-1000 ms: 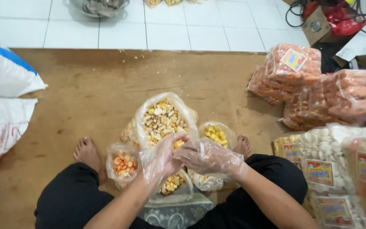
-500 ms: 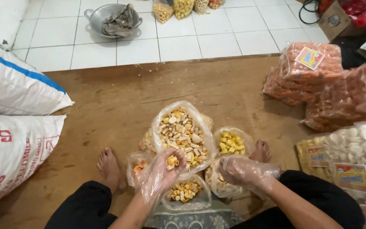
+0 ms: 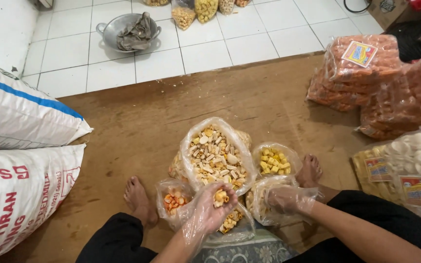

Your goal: The person sits on the floor and sorts small, colorful snack pieces from a large plastic bag into smaller plastic bags. They use gloved hands to pick and separate the snacks, placing them into different bags based on type or color.

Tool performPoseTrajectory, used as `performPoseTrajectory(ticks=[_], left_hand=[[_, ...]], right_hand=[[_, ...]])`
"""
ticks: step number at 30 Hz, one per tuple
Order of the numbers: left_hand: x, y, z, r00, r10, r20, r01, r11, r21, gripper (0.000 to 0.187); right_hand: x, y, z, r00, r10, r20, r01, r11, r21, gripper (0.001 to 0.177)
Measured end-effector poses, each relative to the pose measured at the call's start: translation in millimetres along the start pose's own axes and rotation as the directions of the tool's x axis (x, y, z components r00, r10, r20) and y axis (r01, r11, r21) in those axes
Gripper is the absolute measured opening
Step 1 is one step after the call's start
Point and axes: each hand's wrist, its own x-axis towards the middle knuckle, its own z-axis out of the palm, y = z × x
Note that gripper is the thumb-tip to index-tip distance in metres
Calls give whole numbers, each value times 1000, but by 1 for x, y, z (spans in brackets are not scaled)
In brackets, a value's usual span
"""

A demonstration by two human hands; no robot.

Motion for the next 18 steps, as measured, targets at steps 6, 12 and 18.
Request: performPoseTrajectory(ticks=[6, 12, 18], left_hand=[[6, -3, 10, 999, 1, 32, -2, 1000, 5, 6], [-4, -2, 34, 996, 4, 88, -3, 1000, -16, 5], [-3, 7, 58, 988, 72, 138, -76, 997, 27, 8]], right_hand=[[-8, -27, -41, 992, 40, 119, -27, 994, -105, 23], [-9, -71, -95, 974, 68, 216, -24, 980, -198, 32], [-31, -125, -138, 943, 237, 233, -228, 972, -61, 36]])
